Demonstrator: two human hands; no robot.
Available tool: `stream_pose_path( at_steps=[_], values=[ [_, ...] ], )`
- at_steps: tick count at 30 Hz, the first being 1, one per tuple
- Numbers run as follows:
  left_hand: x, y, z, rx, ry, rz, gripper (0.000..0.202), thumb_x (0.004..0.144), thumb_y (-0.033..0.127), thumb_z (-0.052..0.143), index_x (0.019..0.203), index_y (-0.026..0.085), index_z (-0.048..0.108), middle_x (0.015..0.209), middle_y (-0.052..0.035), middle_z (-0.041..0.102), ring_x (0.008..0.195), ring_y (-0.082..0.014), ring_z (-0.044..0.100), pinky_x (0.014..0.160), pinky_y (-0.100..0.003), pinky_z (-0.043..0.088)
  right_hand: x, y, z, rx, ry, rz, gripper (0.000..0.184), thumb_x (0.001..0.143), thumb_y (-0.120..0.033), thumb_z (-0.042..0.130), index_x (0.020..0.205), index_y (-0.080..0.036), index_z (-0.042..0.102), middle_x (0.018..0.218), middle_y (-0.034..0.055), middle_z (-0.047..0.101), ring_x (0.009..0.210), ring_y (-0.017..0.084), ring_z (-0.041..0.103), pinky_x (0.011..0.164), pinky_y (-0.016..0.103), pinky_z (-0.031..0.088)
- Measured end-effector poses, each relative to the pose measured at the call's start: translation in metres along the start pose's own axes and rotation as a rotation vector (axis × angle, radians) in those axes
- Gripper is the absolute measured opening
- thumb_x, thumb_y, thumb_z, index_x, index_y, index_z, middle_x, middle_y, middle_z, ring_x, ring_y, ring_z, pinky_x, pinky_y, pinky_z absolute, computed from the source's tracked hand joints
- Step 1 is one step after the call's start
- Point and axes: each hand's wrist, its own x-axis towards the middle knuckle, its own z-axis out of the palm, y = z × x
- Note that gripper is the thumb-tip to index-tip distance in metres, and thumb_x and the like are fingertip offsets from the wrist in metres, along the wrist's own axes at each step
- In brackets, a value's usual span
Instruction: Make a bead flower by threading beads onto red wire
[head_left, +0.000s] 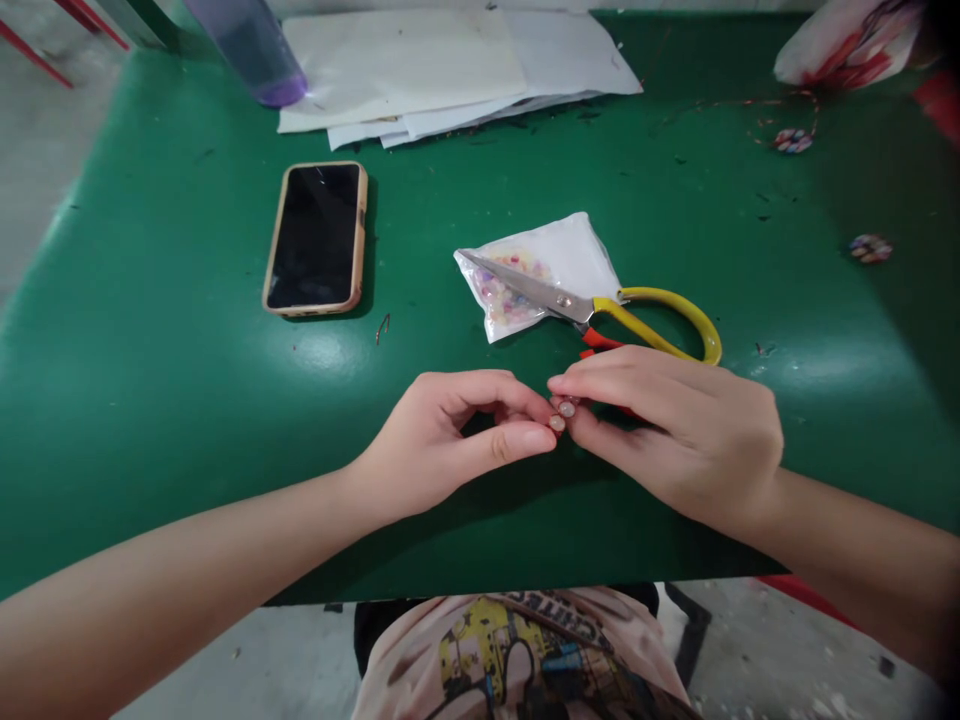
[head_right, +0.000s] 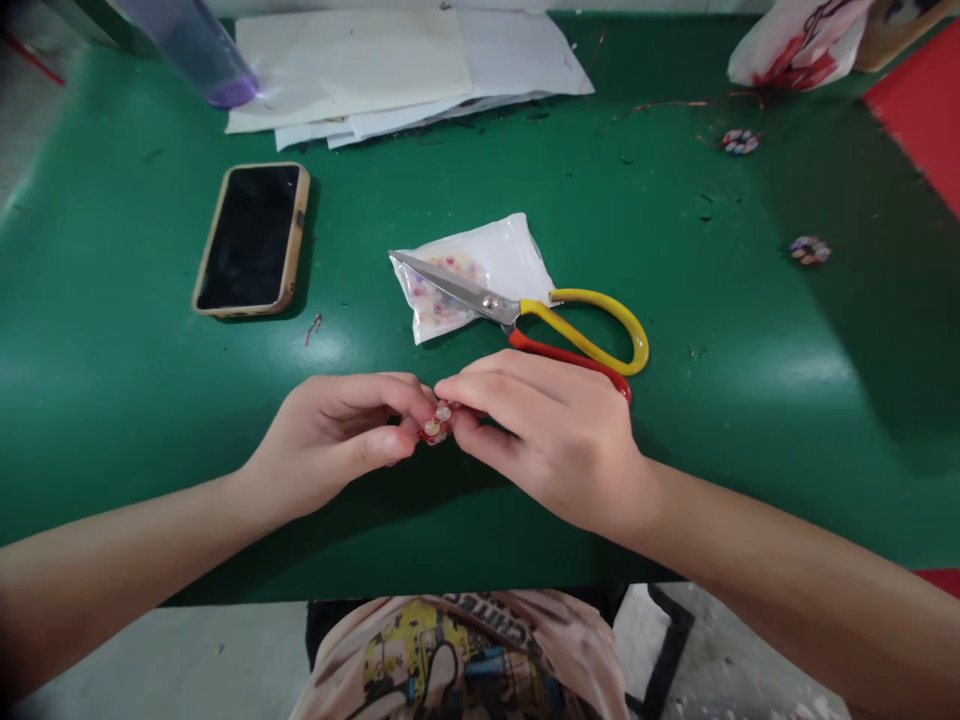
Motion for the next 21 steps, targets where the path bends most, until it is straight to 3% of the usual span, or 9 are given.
stream_pose_path(
  at_steps=[3,7,10,13,17,21],
  values=[
    [0.001,0.0,0.0,-0.038,0.001,-0.032,0.012,0.077,0.028,0.067,0.08,0.016,0.066,0.073,-0.0012,0.063,0.065,-0.0106,0.055,0.06,-0.023,0.047,0.002,-0.003,0.0,-0.006,0.022,0.026,0.018,0.079,-0.01,0.059,0.084,-0.027,0.064,0.076,-0.0024,0.071,0.07,0.013,0.067,0.061,0.024,0.055],
    [0.004,-0.003,0.001,-0.251,-0.063,-0.097,0.013,0.077,0.028,0.067,0.079,0.015,0.063,0.064,0.0024,0.056,0.052,-0.0059,0.046,0.048,-0.019,0.039,0.004,-0.006,0.0,0.06,0.038,0.141,0.017,0.076,-0.009,0.061,0.083,-0.023,0.066,0.07,-0.002,0.07,0.061,0.011,0.065,0.058,0.02,0.054],
    [0.004,-0.007,0.002,-0.414,-0.092,-0.118,0.014,0.08,0.028,0.065,0.079,0.014,0.063,0.063,0.003,0.054,0.049,-0.004,0.043,0.047,-0.018,0.036,0.003,-0.006,-0.001,0.311,-0.044,0.313,0.02,0.076,-0.013,0.063,0.093,-0.022,0.065,0.073,-0.0029,0.069,0.061,0.009,0.065,0.058,0.018,0.056],
    [0.005,-0.01,0.002,-0.51,-0.05,-0.12,0.016,0.081,0.028,0.064,0.08,0.013,0.063,0.063,0.0026,0.055,0.051,-0.0039,0.047,0.05,-0.017,0.038,0.001,-0.003,-0.001,0.615,-0.144,0.413,0.033,0.078,-0.017,0.064,0.11,-0.022,0.059,0.085,-0.0024,0.068,0.07,0.009,0.066,0.064,0.019,0.057],
    [0.006,-0.008,0.0,-0.624,-0.026,-0.124,0.017,0.083,0.028,0.061,0.079,0.012,0.064,0.062,0.0027,0.055,0.055,-0.0059,0.055,0.054,-0.017,0.043,-0.001,0.001,0.001,0.66,-0.136,0.324,0.049,0.073,-0.016,0.07,0.12,-0.025,0.055,0.097,-0.0033,0.065,0.08,0.008,0.063,0.075,0.019,0.055],
    [0.006,-0.008,-0.003,-0.682,-0.104,-0.161,0.019,0.087,0.028,0.056,0.082,0.012,0.064,0.064,0.0014,0.056,0.058,-0.0081,0.058,0.057,-0.019,0.045,0.0,0.003,0.001,0.462,-0.084,0.214,0.04,0.074,-0.017,0.07,0.113,-0.024,0.062,0.094,-0.0034,0.066,0.081,0.008,0.061,0.078,0.018,0.053]
  ],
)
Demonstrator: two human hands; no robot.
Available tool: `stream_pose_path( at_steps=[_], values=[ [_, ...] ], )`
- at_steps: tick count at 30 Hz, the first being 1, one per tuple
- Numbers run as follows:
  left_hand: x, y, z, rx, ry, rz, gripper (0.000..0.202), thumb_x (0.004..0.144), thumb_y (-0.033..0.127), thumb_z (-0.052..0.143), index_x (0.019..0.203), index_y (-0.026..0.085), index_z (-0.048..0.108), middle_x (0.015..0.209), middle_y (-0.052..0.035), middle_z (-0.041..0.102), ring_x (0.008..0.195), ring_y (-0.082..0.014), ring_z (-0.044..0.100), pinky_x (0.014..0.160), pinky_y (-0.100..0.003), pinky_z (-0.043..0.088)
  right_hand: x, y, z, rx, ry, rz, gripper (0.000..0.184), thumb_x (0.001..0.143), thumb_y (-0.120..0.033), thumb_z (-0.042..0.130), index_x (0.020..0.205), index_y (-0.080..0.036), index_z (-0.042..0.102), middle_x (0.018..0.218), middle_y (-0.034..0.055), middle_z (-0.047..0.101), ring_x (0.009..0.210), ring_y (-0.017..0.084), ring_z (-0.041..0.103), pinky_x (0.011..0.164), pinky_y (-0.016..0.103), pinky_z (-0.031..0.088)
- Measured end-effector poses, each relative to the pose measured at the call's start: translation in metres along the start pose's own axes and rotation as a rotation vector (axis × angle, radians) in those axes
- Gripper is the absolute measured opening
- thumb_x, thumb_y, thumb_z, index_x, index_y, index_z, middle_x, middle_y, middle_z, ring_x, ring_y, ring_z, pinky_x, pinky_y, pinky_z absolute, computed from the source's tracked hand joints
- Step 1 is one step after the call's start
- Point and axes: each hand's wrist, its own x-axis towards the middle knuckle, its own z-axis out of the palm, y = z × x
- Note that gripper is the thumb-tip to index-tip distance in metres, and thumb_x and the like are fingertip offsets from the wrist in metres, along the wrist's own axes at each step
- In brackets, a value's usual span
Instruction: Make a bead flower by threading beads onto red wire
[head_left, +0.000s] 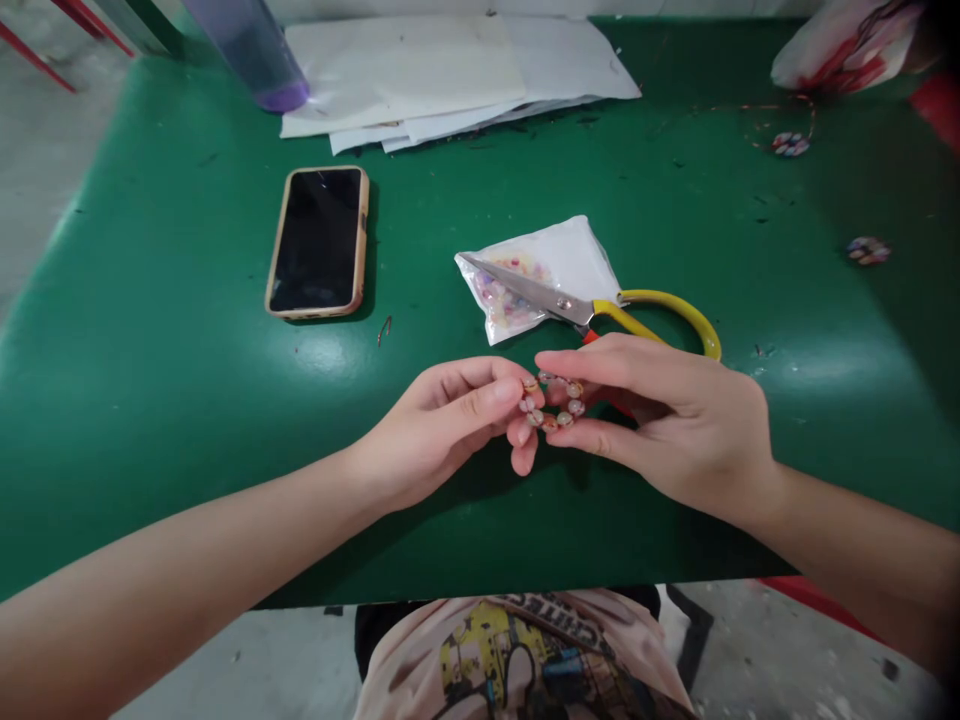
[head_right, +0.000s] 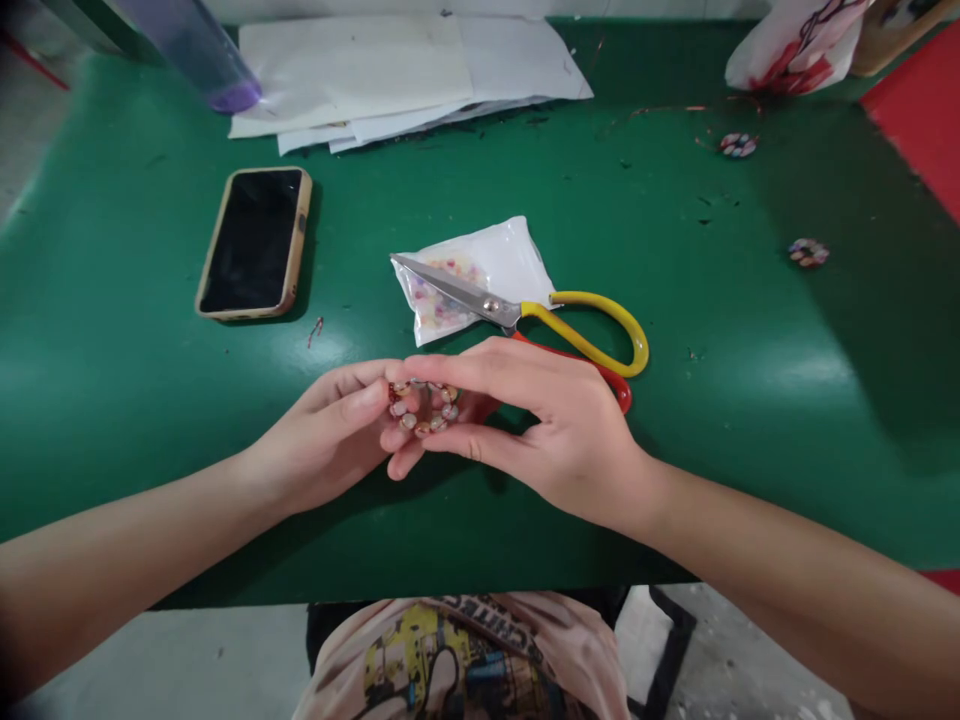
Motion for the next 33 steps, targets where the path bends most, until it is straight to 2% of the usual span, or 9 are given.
stream_pose_path(
  at_steps=[2,5,9,12,14,17,21,28,33],
  values=[
    [-0.0004,-0.0005,-0.0014,-0.026,-0.055,-0.041,0.025,0.088,0.033,0.054,0.084,0.012,0.066,0.062,0.0015,0.053,0.054,-0.007,0.054,0.054,-0.018,0.042,0.0012,0.0005,-0.0021,-0.057,-0.002,-0.03,0.039,0.074,-0.018,0.071,0.111,-0.024,0.063,0.091,-0.0026,0.067,0.08,0.009,0.06,0.078,0.02,0.053],
    [-0.0011,-0.0018,-0.0035,-0.04,-0.117,-0.109,0.03,0.086,0.039,0.056,0.085,0.013,0.069,0.055,0.0031,0.045,0.05,-0.0048,0.044,0.052,-0.017,0.036,0.0031,0.0013,-0.0049,-0.025,-0.066,-0.077,0.04,0.074,-0.018,0.07,0.114,-0.024,0.062,0.091,-0.0016,0.067,0.08,0.01,0.061,0.072,0.021,0.053],
    [-0.0015,-0.0019,-0.005,-0.045,-0.171,-0.214,0.029,0.082,0.041,0.06,0.086,0.015,0.072,0.052,0.0048,0.036,0.047,-0.0045,0.03,0.048,-0.017,0.03,0.0048,0.001,-0.0077,0.059,-0.135,-0.138,0.047,0.075,-0.016,0.069,0.118,-0.028,0.059,0.09,-0.0024,0.065,0.078,0.009,0.06,0.07,0.019,0.053],
    [-0.0004,-0.0013,-0.0052,-0.065,-0.213,-0.241,0.027,0.082,0.04,0.061,0.088,0.017,0.072,0.049,0.0061,0.033,0.045,-0.0043,0.026,0.049,-0.018,0.029,0.005,-0.0001,-0.0088,0.082,-0.145,-0.163,0.051,0.074,-0.013,0.069,0.12,-0.03,0.057,0.088,-0.0028,0.064,0.076,0.007,0.059,0.07,0.017,0.053],
    [0.0005,-0.0011,-0.0055,-0.07,-0.235,-0.242,0.025,0.082,0.039,0.061,0.086,0.017,0.073,0.046,0.0065,0.035,0.045,-0.0044,0.029,0.054,-0.019,0.032,0.0048,-0.0005,-0.0086,0.103,-0.151,-0.166,0.054,0.074,-0.011,0.069,0.122,-0.031,0.055,0.09,-0.0026,0.063,0.075,0.006,0.058,0.069,0.016,0.053],
    [0.0011,-0.0017,-0.0068,-0.052,-0.232,-0.242,0.024,0.08,0.04,0.063,0.08,0.018,0.073,0.046,0.0052,0.047,0.045,-0.0046,0.038,0.06,-0.021,0.037,0.0042,-0.0002,-0.0074,0.136,-0.166,-0.162,0.059,0.073,-0.01,0.069,0.125,-0.033,0.052,0.094,-0.0024,0.063,0.076,0.006,0.058,0.07,0.016,0.053],
    [0.0004,-0.0025,-0.0097,-0.046,-0.21,-0.289,0.022,0.078,0.039,0.065,0.078,0.019,0.073,0.051,0.0024,0.06,0.047,-0.0057,0.048,0.056,-0.021,0.036,0.0038,0.0004,-0.0063,0.153,-0.183,-0.162,0.06,0.074,-0.01,0.069,0.126,-0.033,0.051,0.094,-0.002,0.063,0.079,0.006,0.059,0.071,0.016,0.053],
    [0.0008,-0.0008,-0.0085,-0.056,-0.197,-0.302,0.021,0.077,0.037,0.067,0.077,0.017,0.073,0.055,0.001,0.067,0.049,-0.0058,0.054,0.054,-0.019,0.038,0.003,0.0022,-0.0061,0.16,-0.214,-0.134,0.056,0.075,-0.01,0.067,0.125,-0.031,0.053,0.095,-0.0013,0.064,0.081,0.006,0.06,0.074,0.016,0.053],
    [-0.0017,0.0018,-0.0063,0.006,-0.207,-0.366,0.022,0.077,0.036,0.067,0.076,0.015,0.073,0.054,-0.0007,0.067,0.048,-0.008,0.056,0.053,-0.02,0.041,0.0015,0.0067,-0.0001,0.226,-0.243,-0.114,0.05,0.078,-0.01,0.065,0.122,-0.03,0.056,0.096,-0.0006,0.064,0.083,0.006,0.061,0.073,0.016,0.053]
  ],
)
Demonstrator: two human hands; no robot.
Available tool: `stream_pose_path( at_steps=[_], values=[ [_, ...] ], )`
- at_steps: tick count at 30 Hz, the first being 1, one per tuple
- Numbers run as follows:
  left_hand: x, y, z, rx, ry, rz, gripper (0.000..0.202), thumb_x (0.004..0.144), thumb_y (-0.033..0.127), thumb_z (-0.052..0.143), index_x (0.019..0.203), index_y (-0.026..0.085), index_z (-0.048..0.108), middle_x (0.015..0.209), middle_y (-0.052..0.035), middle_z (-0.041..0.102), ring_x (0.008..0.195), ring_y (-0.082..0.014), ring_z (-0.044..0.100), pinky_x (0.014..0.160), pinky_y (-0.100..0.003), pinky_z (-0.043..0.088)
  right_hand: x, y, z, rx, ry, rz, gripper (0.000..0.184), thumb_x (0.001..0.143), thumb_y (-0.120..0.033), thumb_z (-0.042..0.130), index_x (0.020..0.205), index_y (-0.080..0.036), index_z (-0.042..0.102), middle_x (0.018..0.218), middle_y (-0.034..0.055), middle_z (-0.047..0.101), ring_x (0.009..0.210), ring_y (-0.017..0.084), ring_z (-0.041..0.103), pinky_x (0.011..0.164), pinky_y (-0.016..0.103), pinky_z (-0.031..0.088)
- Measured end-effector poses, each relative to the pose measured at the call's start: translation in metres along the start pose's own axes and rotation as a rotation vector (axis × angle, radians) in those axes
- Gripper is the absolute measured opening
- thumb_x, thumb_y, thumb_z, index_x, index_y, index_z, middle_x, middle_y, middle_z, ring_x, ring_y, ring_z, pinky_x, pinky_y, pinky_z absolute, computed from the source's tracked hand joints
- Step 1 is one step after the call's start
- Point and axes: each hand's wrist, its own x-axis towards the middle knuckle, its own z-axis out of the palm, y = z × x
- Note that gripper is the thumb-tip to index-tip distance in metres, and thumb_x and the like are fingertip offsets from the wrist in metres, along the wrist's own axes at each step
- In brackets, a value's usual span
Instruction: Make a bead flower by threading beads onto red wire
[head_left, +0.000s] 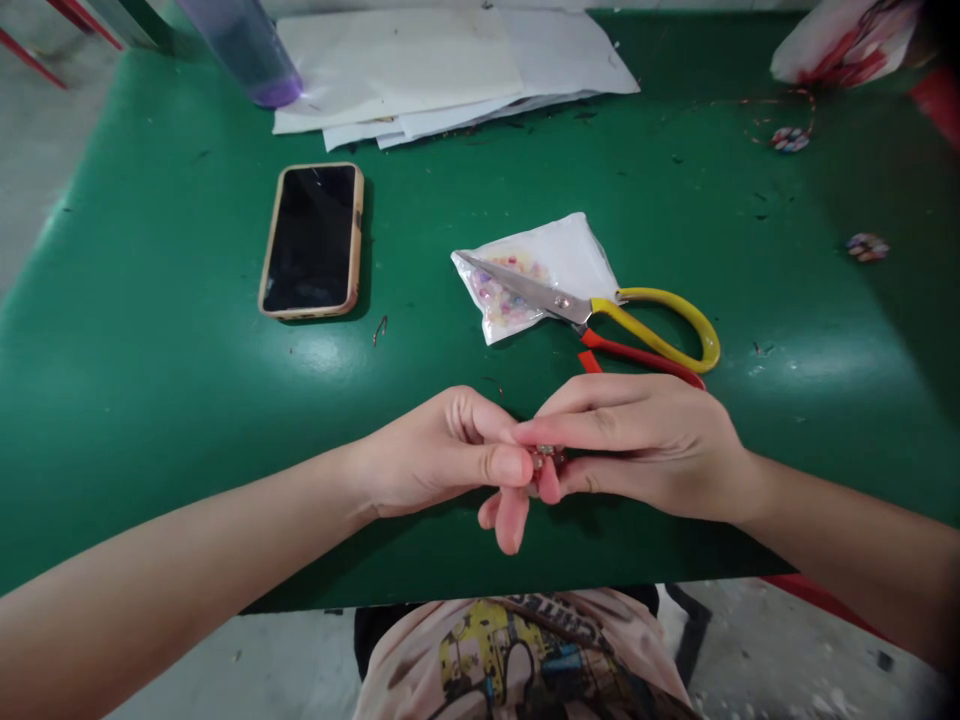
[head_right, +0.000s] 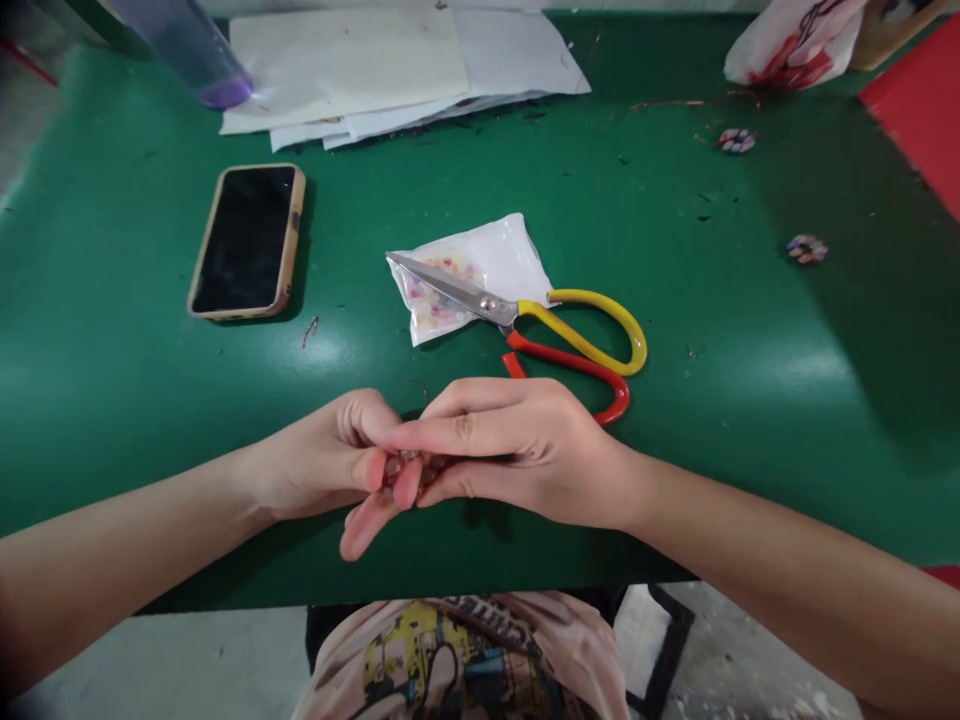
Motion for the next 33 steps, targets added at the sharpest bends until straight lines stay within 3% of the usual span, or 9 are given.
stream_pose_path(
  at_steps=[7,10,14,19,23,26,29,33],
  values=[
    [0.001,0.001,0.0,-0.018,-0.035,0.21,0.031,0.076,0.039,0.068,0.096,0.015,0.07,0.063,-0.0004,0.064,0.053,-0.008,0.055,0.057,-0.022,0.043,0.002,0.0,-0.005,0.065,0.103,0.17,0.048,0.07,-0.016,0.073,0.116,-0.03,0.061,0.089,-0.0019,0.067,0.079,0.01,0.064,0.071,0.022,0.056],
    [0.003,-0.001,0.0,-0.003,0.055,0.287,0.022,0.076,0.028,0.069,0.095,0.017,0.069,0.067,0.0013,0.061,0.054,-0.006,0.053,0.059,-0.021,0.043,0.002,-0.004,-0.004,-0.061,0.205,0.216,0.042,0.069,-0.02,0.074,0.109,-0.028,0.065,0.087,-0.0022,0.07,0.077,0.012,0.065,0.07,0.024,0.057],
    [0.003,-0.003,0.001,0.07,0.149,0.293,0.011,0.078,0.024,0.068,0.082,0.014,0.07,0.071,-0.0001,0.06,0.057,-0.0052,0.049,0.056,-0.018,0.04,0.003,-0.01,-0.001,-0.132,0.156,0.201,0.048,0.064,-0.025,0.078,0.11,-0.022,0.065,0.082,-0.0016,0.07,0.068,0.011,0.064,0.067,0.023,0.057],
    [0.003,-0.002,0.004,0.123,0.177,0.307,0.017,0.082,0.028,0.063,0.08,0.012,0.067,0.076,-0.0016,0.059,0.064,-0.007,0.049,0.065,-0.021,0.042,0.002,-0.008,-0.001,0.047,0.198,0.319,0.017,0.08,-0.021,0.063,0.097,-0.022,0.067,0.086,-0.0012,0.07,0.072,0.009,0.067,0.068,0.018,0.056],
    [0.003,-0.002,0.007,0.155,0.176,0.311,0.019,0.086,0.028,0.057,0.083,0.011,0.064,0.08,-0.0014,0.055,0.064,-0.0063,0.047,0.066,-0.021,0.042,-0.001,-0.007,0.0,-0.002,0.199,0.381,0.009,0.078,-0.018,0.063,0.087,-0.02,0.064,0.077,-0.0017,0.069,0.067,0.009,0.066,0.062,0.017,0.056],
    [0.003,-0.003,0.01,0.156,0.2,0.267,0.016,0.08,0.027,0.065,0.083,0.011,0.061,0.079,-0.0003,0.053,0.071,-0.0081,0.049,0.067,-0.021,0.041,0.0,-0.01,0.001,-0.042,0.179,0.434,0.002,0.076,-0.018,0.062,0.078,-0.02,0.061,0.069,-0.002,0.067,0.061,0.009,0.063,0.056,0.017,0.054],
    [0.004,-0.003,0.012,0.157,0.223,0.207,0.012,0.079,0.019,0.066,0.078,0.012,0.057,0.075,0.0009,0.052,0.068,-0.007,0.047,0.063,-0.019,0.039,0.003,-0.012,0.002,0.065,0.136,0.529,0.006,0.074,-0.016,0.062,0.071,-0.02,0.059,0.062,-0.0028,0.063,0.053,0.008,0.059,0.048,0.017,0.05],
    [0.005,-0.005,0.013,0.114,0.196,0.197,0.017,0.083,0.026,0.061,0.079,0.01,0.057,0.073,-0.0006,0.054,0.057,-0.0051,0.042,0.052,-0.02,0.031,0.004,-0.01,0.004,0.439,0.141,0.653,0.01,0.073,-0.016,0.063,0.065,-0.018,0.057,0.058,-0.0031,0.06,0.043,0.004,0.048,0.038,0.015,0.038]
  ],
)
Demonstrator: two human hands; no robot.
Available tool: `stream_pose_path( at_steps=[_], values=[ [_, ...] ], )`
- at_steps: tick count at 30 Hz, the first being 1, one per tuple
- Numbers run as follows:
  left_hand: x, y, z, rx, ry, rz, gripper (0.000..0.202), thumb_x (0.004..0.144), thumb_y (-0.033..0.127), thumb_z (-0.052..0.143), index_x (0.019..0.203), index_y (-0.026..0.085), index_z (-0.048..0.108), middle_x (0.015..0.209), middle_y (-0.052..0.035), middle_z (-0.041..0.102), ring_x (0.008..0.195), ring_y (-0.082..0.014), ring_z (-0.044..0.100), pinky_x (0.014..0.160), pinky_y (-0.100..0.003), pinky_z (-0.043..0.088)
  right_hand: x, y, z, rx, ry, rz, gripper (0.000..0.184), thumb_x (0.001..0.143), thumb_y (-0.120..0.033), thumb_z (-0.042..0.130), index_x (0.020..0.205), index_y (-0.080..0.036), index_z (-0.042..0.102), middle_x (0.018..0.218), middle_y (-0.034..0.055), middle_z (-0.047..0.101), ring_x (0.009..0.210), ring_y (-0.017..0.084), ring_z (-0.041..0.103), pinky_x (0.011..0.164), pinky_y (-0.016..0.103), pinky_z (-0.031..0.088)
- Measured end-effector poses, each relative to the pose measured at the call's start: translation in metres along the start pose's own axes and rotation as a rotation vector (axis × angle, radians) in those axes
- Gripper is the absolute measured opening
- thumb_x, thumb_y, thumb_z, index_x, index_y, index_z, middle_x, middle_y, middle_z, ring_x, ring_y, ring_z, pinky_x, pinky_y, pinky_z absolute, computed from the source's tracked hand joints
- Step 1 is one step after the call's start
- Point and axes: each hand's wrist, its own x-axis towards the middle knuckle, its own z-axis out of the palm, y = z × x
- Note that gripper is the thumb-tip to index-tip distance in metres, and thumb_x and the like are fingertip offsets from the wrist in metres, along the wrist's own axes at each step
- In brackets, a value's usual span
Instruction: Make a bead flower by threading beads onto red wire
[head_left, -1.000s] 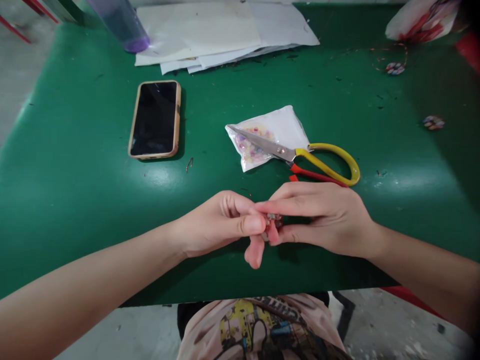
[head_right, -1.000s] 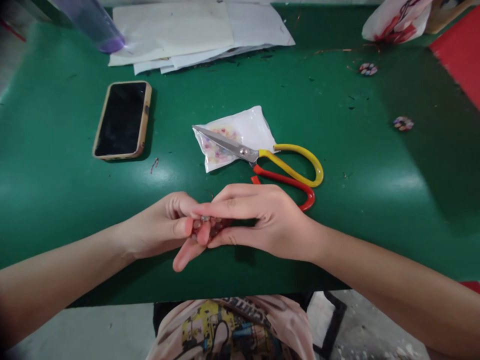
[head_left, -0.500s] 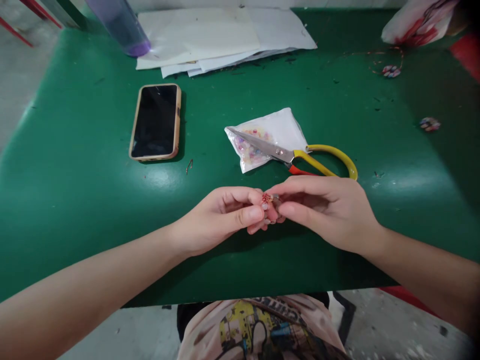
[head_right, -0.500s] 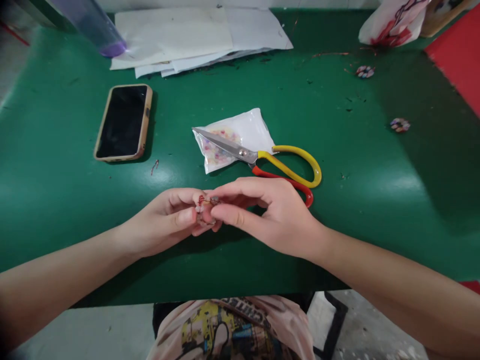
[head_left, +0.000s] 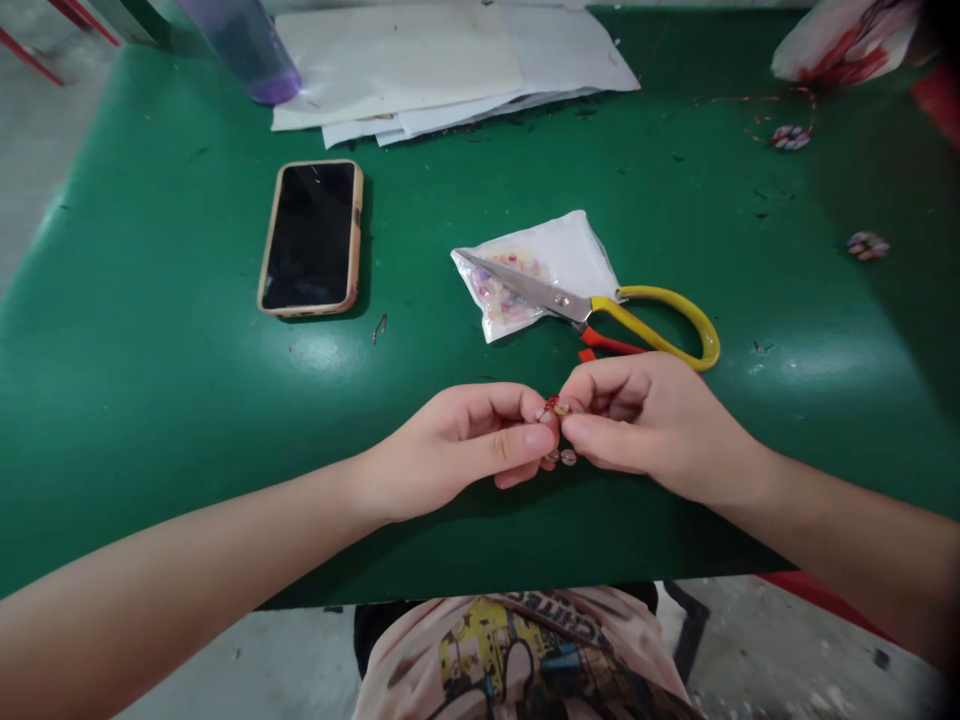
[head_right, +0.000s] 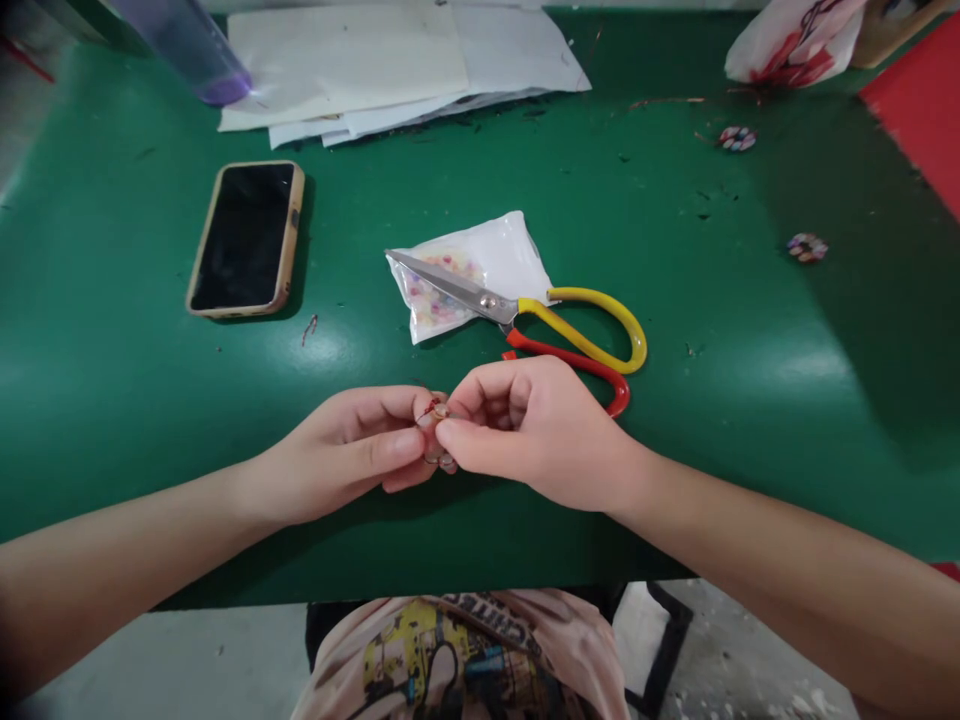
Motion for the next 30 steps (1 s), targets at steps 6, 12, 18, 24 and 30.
stream_pose_path(
  at_steps=[6,12,18,24,30],
  values=[
    [0.001,-0.004,-0.001,-0.055,-0.05,0.019,0.018,0.085,0.028,0.059,0.079,0.011,0.055,0.067,-0.0002,0.052,0.06,-0.008,0.048,0.059,-0.023,0.035,0.001,0.011,0.003,0.422,-0.067,0.11,0.016,0.076,-0.023,0.064,0.069,-0.014,0.054,0.051,-0.0056,0.051,0.035,0.0,0.028,0.035,0.016,0.02],
    [0.002,-0.006,-0.001,-0.09,-0.096,0.042,0.017,0.086,0.027,0.058,0.079,0.012,0.054,0.069,-0.0006,0.053,0.063,-0.0082,0.049,0.066,-0.024,0.038,0.002,0.016,0.004,0.503,-0.088,0.068,0.017,0.076,-0.023,0.063,0.068,-0.014,0.052,0.049,-0.0077,0.046,0.036,-0.001,0.025,0.037,0.015,0.02],
    [0.002,-0.006,-0.003,-0.069,-0.038,0.092,0.014,0.085,0.027,0.059,0.082,0.013,0.057,0.073,-0.0012,0.054,0.064,-0.0092,0.051,0.065,-0.024,0.039,0.003,0.01,0.001,0.262,-0.037,0.037,0.015,0.08,-0.026,0.061,0.073,-0.014,0.056,0.051,-0.006,0.05,0.038,0.001,0.035,0.037,0.016,0.026],
    [0.002,-0.005,-0.006,-0.006,0.003,0.148,0.02,0.088,0.031,0.053,0.081,0.013,0.059,0.075,-0.001,0.052,0.064,-0.0096,0.052,0.063,-0.025,0.04,-0.002,0.001,0.003,-0.125,0.103,-0.184,0.003,0.081,-0.021,0.06,0.083,-0.019,0.06,0.068,-0.0021,0.062,0.049,0.005,0.057,0.046,0.016,0.048],
    [-0.001,-0.001,-0.006,0.169,0.043,0.197,0.017,0.089,0.028,0.053,0.08,0.014,0.058,0.069,0.0019,0.049,0.058,-0.0061,0.047,0.059,-0.022,0.038,-0.008,0.008,0.005,-0.587,0.321,-0.523,0.03,0.081,-0.017,0.06,0.11,-0.027,0.063,0.093,0.0001,0.069,0.08,0.013,0.066,0.073,0.025,0.057]
  ],
)
